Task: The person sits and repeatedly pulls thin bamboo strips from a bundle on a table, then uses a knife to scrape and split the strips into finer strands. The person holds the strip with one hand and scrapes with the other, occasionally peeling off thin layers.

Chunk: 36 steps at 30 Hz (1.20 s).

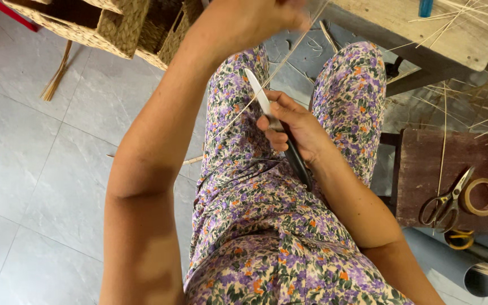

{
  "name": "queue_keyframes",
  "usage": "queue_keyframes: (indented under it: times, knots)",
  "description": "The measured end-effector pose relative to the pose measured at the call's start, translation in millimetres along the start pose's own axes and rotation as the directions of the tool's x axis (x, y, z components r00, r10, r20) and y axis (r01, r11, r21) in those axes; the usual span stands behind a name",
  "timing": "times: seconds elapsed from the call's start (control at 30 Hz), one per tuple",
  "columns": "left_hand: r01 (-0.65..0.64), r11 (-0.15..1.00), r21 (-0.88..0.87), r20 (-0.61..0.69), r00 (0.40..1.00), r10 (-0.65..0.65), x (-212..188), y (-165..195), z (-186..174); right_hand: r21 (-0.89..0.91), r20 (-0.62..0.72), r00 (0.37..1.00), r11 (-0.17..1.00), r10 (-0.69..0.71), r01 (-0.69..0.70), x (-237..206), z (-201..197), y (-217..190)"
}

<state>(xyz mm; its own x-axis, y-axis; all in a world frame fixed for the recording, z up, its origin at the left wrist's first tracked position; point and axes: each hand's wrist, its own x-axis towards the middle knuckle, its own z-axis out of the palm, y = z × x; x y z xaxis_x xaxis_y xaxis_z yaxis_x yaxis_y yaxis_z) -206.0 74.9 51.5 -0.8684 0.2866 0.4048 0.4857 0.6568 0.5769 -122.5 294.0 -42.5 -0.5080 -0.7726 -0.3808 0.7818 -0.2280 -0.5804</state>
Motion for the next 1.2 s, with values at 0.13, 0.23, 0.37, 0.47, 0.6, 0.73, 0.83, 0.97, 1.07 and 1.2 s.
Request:
queue_keyframes:
  times: [0.13, 0.23, 0.37, 0.47, 0.6, 0.73, 0.83, 0.97, 1.07, 1.2]
  knots:
    - [0.177, 0.984, -0.030, 0.251, 0.954, -0.164, -32, 2, 9, 0.039, 0.009, 1.000, 0.999, -0.003, 0.003, -4, -1, -4]
    - [0.246, 0.966, -0.078, 0.295, 0.931, -0.213, -47, 0, 23, 0.040, 0.003, 1.000, 0.999, -0.005, 0.005, -4, -2, -3]
    - [0.270, 0.952, -0.144, 0.250, 0.941, -0.229, -52, -3, 36, 0.039, 0.007, 1.000, 0.999, 0.001, -0.001, 1, -5, 1]
    - [0.223, 0.963, -0.149, 0.168, 0.966, -0.198, -49, -4, 38, 0.032, 0.028, 0.999, 0.999, 0.021, -0.022, 5, -4, 8]
    - [0.227, 0.966, -0.121, 0.147, 0.967, -0.208, -43, -4, 38, 0.005, 0.032, 0.999, 1.000, 0.014, -0.014, 8, -4, 13]
    - [0.196, 0.965, -0.173, 0.089, 0.979, -0.183, -40, 0, 41, 0.025, 0.028, 0.999, 1.000, 0.016, -0.017, 9, -9, 11]
    - [0.218, 0.961, -0.169, 0.075, 0.975, -0.208, -40, 2, 43, 0.046, 0.034, 0.999, 0.999, 0.023, -0.024, 9, -14, 10]
    - [0.202, 0.960, -0.196, 0.041, 0.979, -0.198, -38, 9, 42, 0.038, 0.048, 0.998, 0.999, 0.032, -0.034, 10, -18, 9]
    - [0.238, 0.917, -0.320, 0.046, 0.971, -0.236, -29, 19, 37, -0.001, 0.079, 0.991, 0.995, 0.104, -0.104, 13, -12, 18]
    - [0.140, 0.909, -0.394, -0.024, 0.986, -0.162, -12, 34, 22, -0.057, 0.071, 0.978, 0.980, 0.196, -0.193, 14, -3, 39]
